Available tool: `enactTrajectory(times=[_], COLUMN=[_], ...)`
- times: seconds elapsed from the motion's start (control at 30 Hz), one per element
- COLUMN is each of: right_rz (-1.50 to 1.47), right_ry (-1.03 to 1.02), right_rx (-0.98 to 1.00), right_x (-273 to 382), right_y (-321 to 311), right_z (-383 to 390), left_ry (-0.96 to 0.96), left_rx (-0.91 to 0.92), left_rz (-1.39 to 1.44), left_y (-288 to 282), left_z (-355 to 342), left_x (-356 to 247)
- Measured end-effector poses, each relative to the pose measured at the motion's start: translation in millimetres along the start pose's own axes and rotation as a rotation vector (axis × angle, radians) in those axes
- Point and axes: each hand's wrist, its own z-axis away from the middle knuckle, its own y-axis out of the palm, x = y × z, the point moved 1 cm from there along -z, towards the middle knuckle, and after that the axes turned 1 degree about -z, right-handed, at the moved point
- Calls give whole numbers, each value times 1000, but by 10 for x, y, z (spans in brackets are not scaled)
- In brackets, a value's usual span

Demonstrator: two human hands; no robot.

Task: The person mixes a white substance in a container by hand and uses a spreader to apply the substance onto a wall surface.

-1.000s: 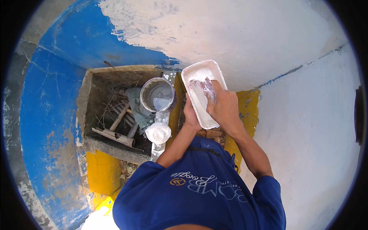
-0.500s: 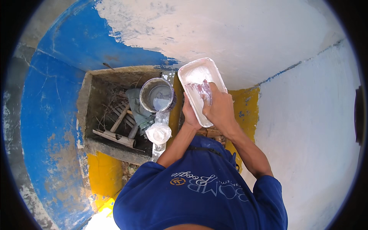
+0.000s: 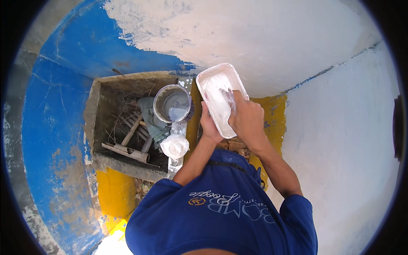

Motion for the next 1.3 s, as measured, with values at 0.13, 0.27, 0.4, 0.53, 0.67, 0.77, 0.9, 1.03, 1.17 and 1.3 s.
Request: enactTrajectory(times=[0.13,0.27,0.4,0.53,0.67,0.77,0.9,1.03,1.17,1.3], right_rz=[-66,-277,-103,-114,-154,-168,-132,-205,-188,-242], right_ry=[32,-35,-88,-26,-100,-90,-99,-34,-55,-39], right_rx=[26,-119,50,-32,-43,-49,-3,-81,-52,-8], right_x=[-30,-60,17,34,27,14,-1,20,-8,46], right_y=[82,55,15,-36,-24,-50,33,-38,16,-23], right_z=[-42,-85,-89,-118,-120,-133,-131,-158,-150,-111], left_ry=[-21,13,-22,33,48,69,66,66,64,64], left_rx=[-62,-55,-22,0,17,21,45,165,59,9], left_rz=[37,41,31,46,17,3,13,87,22,-16], left_y=[30,21,-62,10,-75,-74,-94,-90,-69,-45], left_z=[37,10,10,-18,-29,-12,-46,-71,-88,-78], left_x=[74,46,22,48,28,28,29,31,34,35])
